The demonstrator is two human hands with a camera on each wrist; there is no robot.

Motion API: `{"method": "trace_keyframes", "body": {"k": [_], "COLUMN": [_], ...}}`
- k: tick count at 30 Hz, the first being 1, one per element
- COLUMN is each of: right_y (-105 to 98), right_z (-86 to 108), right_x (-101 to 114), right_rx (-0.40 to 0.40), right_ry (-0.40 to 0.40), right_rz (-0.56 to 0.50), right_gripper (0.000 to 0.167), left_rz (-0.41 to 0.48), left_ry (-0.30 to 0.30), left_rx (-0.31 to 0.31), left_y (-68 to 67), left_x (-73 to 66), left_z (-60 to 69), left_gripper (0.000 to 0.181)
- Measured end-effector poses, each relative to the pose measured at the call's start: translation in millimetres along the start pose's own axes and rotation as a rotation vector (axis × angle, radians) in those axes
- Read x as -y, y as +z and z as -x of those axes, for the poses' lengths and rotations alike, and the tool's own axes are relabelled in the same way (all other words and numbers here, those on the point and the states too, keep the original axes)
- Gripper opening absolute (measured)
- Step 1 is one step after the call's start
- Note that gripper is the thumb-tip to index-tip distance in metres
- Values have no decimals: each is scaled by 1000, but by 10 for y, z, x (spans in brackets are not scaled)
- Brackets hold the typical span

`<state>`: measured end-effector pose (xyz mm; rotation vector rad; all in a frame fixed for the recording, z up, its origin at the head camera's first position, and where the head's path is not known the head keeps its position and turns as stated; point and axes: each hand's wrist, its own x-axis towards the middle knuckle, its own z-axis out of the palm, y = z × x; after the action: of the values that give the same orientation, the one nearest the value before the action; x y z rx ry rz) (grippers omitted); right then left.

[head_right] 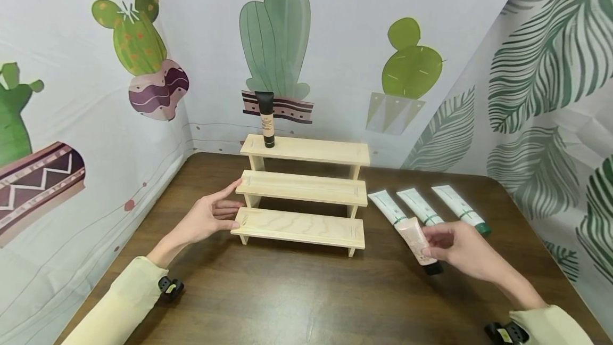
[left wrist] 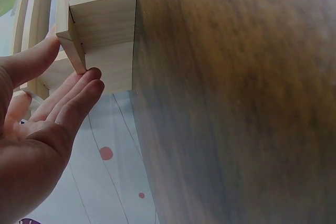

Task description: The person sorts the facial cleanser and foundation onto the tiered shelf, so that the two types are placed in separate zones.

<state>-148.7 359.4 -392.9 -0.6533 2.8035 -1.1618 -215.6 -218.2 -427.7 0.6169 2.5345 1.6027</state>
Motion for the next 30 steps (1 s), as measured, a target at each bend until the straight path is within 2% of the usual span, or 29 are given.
{"method": "trace_keyframes", "body": {"k": [5, 13, 20, 30], "right_y": [47, 129, 176, 187], "right_z": [-176, -430, -654, -936], "right_x": [168, 458, 667, 929], "right_rx": [-92, -183, -207, -256], "right_ry": [-13, -77, -100, -71], "right_rz": [28, -1, -36, -42], "right_gripper": [34, 31, 29, 31], "left_rz": [3, 0, 9, 5], "left_ry": [-5, -12, -15, -17], "left_rx": [1, -4, -4, -4], "left_y": [1, 1, 3, -3], "left_x": [14, 10, -6, -31], "left_z": [6, -5, 12, 9], "left_gripper": [104, 104, 104, 104]}}
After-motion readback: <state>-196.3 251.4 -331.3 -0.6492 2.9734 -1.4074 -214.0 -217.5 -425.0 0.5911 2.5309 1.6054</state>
